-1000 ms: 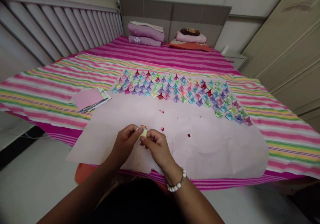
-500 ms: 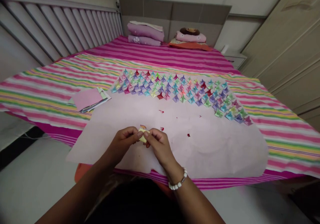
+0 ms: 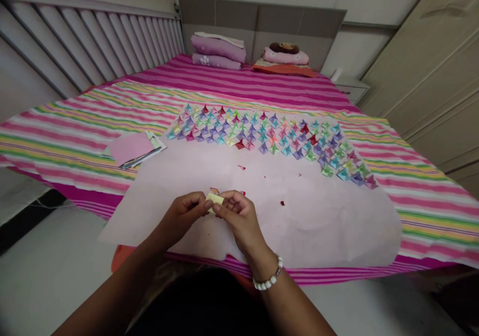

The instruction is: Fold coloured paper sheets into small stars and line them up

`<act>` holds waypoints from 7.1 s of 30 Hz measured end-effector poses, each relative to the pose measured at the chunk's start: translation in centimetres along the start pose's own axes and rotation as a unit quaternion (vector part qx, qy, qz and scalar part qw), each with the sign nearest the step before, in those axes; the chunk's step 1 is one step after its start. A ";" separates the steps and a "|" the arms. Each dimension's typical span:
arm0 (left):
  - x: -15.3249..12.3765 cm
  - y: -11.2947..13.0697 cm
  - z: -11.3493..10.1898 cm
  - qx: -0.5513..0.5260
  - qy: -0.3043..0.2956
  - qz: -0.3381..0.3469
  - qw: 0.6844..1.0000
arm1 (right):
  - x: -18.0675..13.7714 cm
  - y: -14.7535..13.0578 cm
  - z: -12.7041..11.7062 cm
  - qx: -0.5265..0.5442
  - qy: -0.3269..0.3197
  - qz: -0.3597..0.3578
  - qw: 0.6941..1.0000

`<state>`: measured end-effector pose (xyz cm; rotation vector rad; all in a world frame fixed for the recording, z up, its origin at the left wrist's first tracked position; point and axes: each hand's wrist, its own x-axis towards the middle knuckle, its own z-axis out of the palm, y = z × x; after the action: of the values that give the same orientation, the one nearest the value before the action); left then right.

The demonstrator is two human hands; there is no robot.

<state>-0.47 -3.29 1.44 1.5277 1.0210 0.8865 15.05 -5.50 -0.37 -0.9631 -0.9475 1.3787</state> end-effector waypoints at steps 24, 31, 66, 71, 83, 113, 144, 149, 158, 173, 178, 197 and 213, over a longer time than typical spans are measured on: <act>-0.2 0.4 0.1 -0.171 -0.037 -0.004 0.985 | -0.1 -1.4 -0.3 -0.010 -0.052 0.000 0.999; -0.4 0.8 0.3 -0.179 -0.021 -0.022 0.983 | 0.0 -1.3 -0.1 -0.004 -0.038 0.002 0.999; -0.7 1.5 1.0 -0.257 0.008 -0.035 0.966 | -0.5 -1.1 -0.2 0.026 -0.056 -0.066 0.996; -0.8 1.7 1.0 -0.242 0.024 -0.018 0.970 | -0.4 -0.9 -0.1 0.045 -0.052 -0.031 0.997; -0.7 1.2 1.2 -0.183 0.092 -0.030 0.978 | -0.1 -0.9 -0.1 -0.003 -0.023 -0.019 1.000; 0.2 -0.7 2.4 -0.334 0.097 -0.092 0.933 | 0.2 0.2 0.7 0.015 0.104 -0.050 0.993; 0.7 1.3 -0.1 -0.205 0.025 -0.054 0.977 | 1.8 -1.8 0.0 0.033 0.020 0.008 0.999; 0.6 0.9 0.4 -0.192 0.067 -0.046 0.978 | 1.5 -1.6 0.1 0.018 0.005 -0.005 1.000; 0.2 0.6 0.6 -0.225 0.069 -0.028 0.971 | 1.2 -1.4 0.4 -0.003 -0.014 -0.031 0.999; 0.4 0.6 0.7 -0.225 0.053 -0.030 0.972 | 0.5 -1.5 1.4 0.057 0.043 -0.024 0.997; 0.4 0.7 1.0 -0.230 0.065 -0.040 0.970 | 0.4 -1.6 1.4 0.079 0.029 0.007 0.996; 0.4 0.2 0.7 -0.255 0.031 -0.042 0.966 | 0.4 -1.4 2.5 0.107 0.103 -0.009 0.989; 0.0 2.0 0.0 -0.237 -0.022 -0.025 0.971 | -0.3 -0.8 1.2 0.049 0.027 -0.069 0.996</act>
<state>-0.20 -3.45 3.46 1.1080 0.7440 0.9729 14.19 -5.74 0.84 -0.8418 -0.8816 1.2658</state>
